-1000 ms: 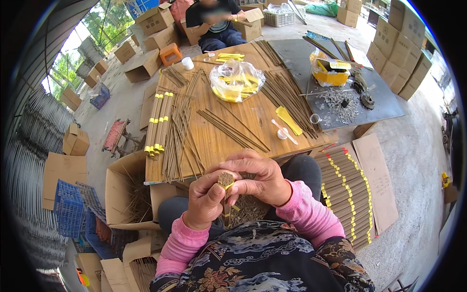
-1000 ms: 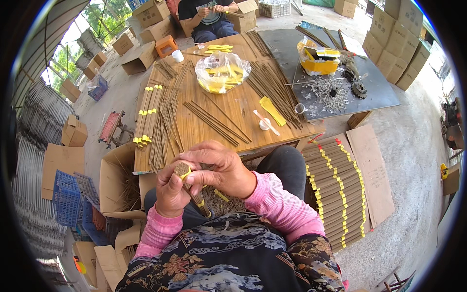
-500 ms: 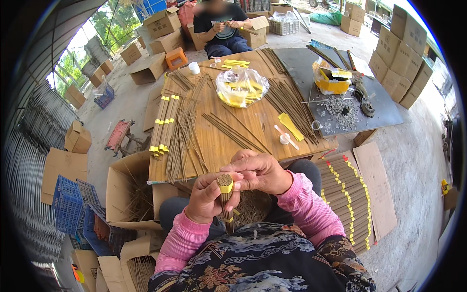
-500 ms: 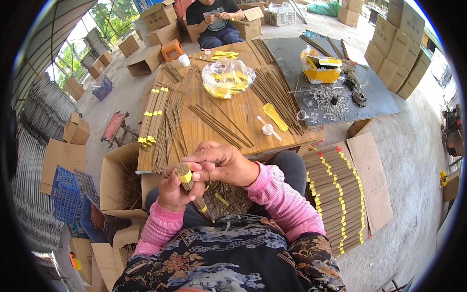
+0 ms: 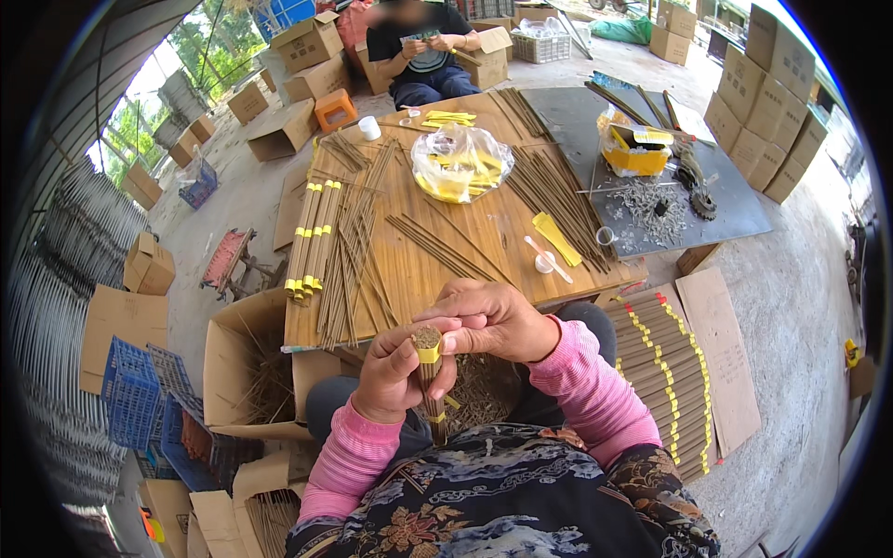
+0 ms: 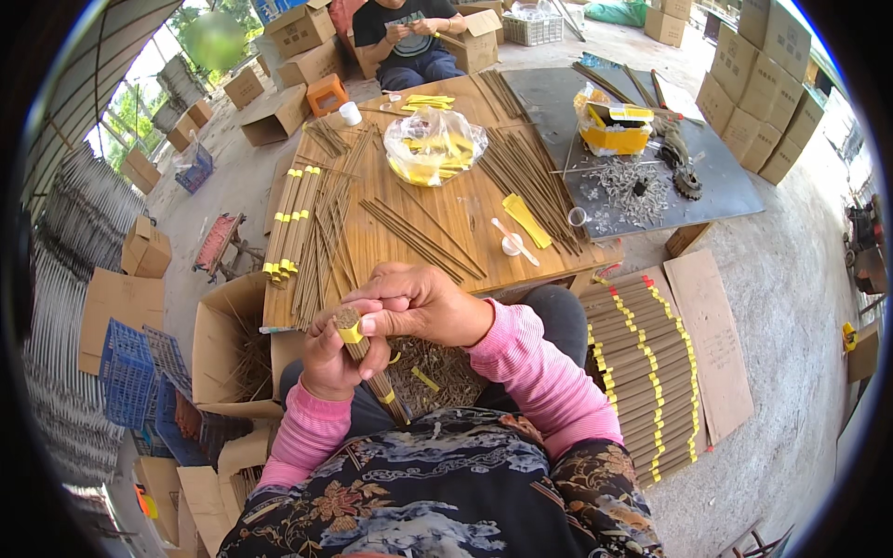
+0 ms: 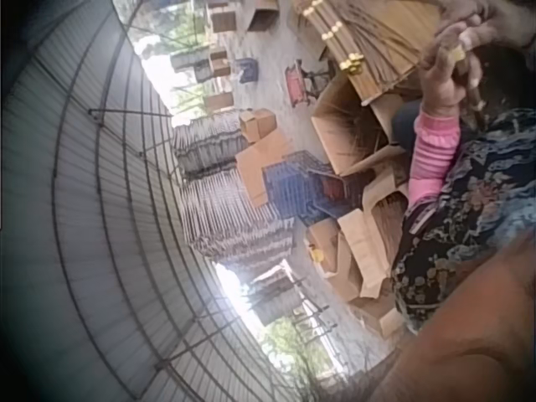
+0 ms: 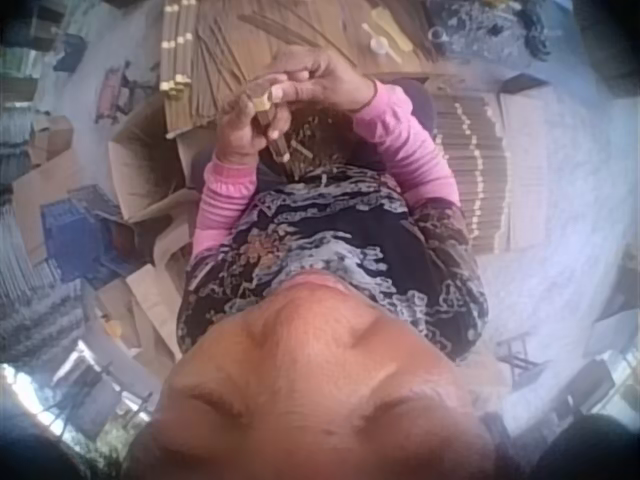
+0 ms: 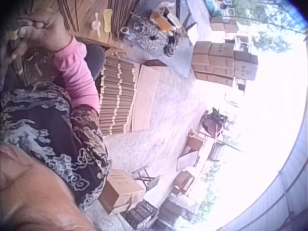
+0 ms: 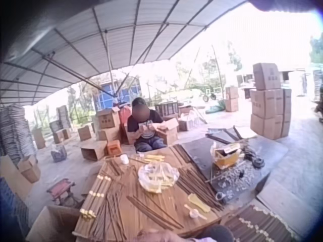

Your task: The person gathers thin wooden sticks, aligns them into bundles, and secures each bundle with yellow tape. They repeatedly pick up sticks, arrange them, and wrap the tape around the ends to hold them together.

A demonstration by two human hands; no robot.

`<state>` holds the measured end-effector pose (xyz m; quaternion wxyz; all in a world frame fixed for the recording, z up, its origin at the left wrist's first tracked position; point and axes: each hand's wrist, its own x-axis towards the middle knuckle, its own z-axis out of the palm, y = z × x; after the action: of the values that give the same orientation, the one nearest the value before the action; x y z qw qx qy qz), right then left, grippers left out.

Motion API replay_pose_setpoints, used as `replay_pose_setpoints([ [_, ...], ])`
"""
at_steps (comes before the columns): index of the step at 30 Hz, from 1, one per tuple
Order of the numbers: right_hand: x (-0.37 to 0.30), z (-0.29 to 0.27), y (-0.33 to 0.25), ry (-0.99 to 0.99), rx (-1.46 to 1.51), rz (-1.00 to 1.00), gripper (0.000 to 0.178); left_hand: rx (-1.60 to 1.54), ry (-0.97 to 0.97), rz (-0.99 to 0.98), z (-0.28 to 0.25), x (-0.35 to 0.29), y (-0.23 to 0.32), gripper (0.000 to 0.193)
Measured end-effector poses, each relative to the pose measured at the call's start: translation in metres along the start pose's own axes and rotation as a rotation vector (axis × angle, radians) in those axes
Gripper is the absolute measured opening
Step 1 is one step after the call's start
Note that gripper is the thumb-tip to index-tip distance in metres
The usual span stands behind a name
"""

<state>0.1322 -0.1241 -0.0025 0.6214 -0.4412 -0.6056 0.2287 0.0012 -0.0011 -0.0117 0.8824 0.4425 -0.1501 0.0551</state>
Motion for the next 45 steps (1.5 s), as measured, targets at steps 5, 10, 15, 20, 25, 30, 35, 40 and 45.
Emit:
replay_pose_setpoints([
  [5,-0.005,0.007,0.007,0.106,0.561,0.311,0.051,0.089,0.024,0.167,-0.013,0.005,0.008,0.050],
  [10,-0.024,0.030,0.046,-0.058,0.415,0.277,0.066,0.154,0.142,0.302,-0.009,0.024,0.035,0.035],
  [15,-0.028,0.044,0.046,-0.089,0.296,0.377,0.041,0.190,0.346,0.395,-0.005,0.030,0.051,0.031],
  [20,-0.030,0.041,0.043,-0.065,0.243,0.342,0.020,0.175,0.425,0.380,-0.005,0.038,0.058,0.020],
  [25,-0.039,0.033,0.032,-0.002,0.318,0.367,0.021,0.250,0.367,0.311,0.006,0.051,0.059,0.028],
  [30,-0.049,0.017,0.013,0.064,0.417,0.303,0.015,0.364,0.231,0.193,0.031,0.067,0.045,0.062],
  [35,-0.116,-0.047,-0.029,0.428,0.604,0.073,0.022,0.440,0.368,-0.018,0.014,0.065,0.009,0.059],
  [40,-0.263,-0.111,-0.041,1.214,0.419,0.098,0.024,0.451,0.483,-0.233,-0.020,0.056,-0.025,0.057],
  [45,-0.440,-0.105,0.009,1.929,0.171,0.531,0.026,0.494,0.627,-0.364,-0.046,0.045,-0.046,0.057],
])
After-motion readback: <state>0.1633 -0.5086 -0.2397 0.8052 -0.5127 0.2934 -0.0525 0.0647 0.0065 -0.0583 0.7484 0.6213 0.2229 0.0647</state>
